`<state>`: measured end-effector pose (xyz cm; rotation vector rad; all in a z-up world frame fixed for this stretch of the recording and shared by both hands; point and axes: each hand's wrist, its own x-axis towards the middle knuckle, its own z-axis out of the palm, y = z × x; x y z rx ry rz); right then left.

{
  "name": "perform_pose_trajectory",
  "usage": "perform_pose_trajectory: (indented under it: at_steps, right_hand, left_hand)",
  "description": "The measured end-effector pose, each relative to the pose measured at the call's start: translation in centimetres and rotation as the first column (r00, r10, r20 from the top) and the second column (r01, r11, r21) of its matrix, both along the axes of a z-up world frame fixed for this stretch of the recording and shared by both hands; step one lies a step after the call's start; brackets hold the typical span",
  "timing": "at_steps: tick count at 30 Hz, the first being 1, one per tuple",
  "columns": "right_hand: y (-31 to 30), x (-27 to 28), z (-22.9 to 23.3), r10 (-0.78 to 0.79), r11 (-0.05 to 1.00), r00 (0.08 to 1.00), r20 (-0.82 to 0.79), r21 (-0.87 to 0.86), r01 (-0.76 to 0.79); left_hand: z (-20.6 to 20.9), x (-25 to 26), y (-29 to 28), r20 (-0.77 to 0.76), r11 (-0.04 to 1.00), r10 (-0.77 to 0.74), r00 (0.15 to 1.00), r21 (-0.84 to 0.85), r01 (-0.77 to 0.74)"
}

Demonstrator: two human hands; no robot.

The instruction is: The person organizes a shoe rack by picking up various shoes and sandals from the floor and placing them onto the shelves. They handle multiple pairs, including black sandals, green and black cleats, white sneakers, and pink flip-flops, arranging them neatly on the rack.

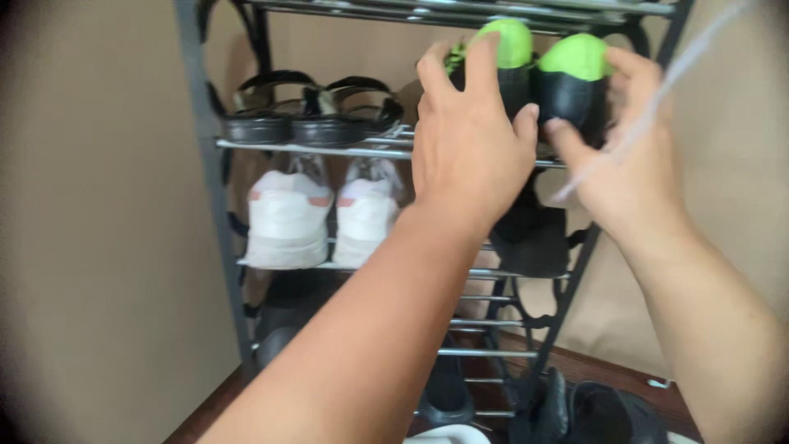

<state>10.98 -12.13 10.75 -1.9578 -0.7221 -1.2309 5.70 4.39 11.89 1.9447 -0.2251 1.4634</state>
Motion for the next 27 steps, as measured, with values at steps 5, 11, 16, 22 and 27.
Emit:
perform_pose_trajectory:
  at_steps: [5,11,16,22,27]
  right_hand:
    - [-0.4,0.2,0.6,0.073,0.975,0.97,0.231,-0.221,-0.021]
    - [1.3,-2.2,1.0,-0.124,0.99,0.974,-0.188,-0.096,0.108]
    - [1.0,-2.8,0.0,-0.054,0.997,0.989,-0.139,-0.055,0.047]
    - [0.7,-4.9,-3.8,-0.181,0.983,0.983,-0.025,-0.046,0.18]
    - [-0.7,-4.0,-4.3,-0.224,0.974,0.955,0.194,0.072,0.214]
  left_hand:
    - [0.7,2.5,-1.0,-0.105,0.998,0.034,0.994,0.052,-0.028]
    - [0.7,1.8,-0.2,-0.208,0.997,-0.02,0.978,0.071,0.036]
    - [-1.2,-0.5,1.5,-0.033,0.999,0.008,0.999,0.052,-0.006]
    - [-5.1,-6.2,7.2,0.272,0.918,0.373,0.887,0.029,-0.395]
    - [-5.4,-8.5,13.9,0.072,0.822,0.553,0.83,-0.211,-0.529]
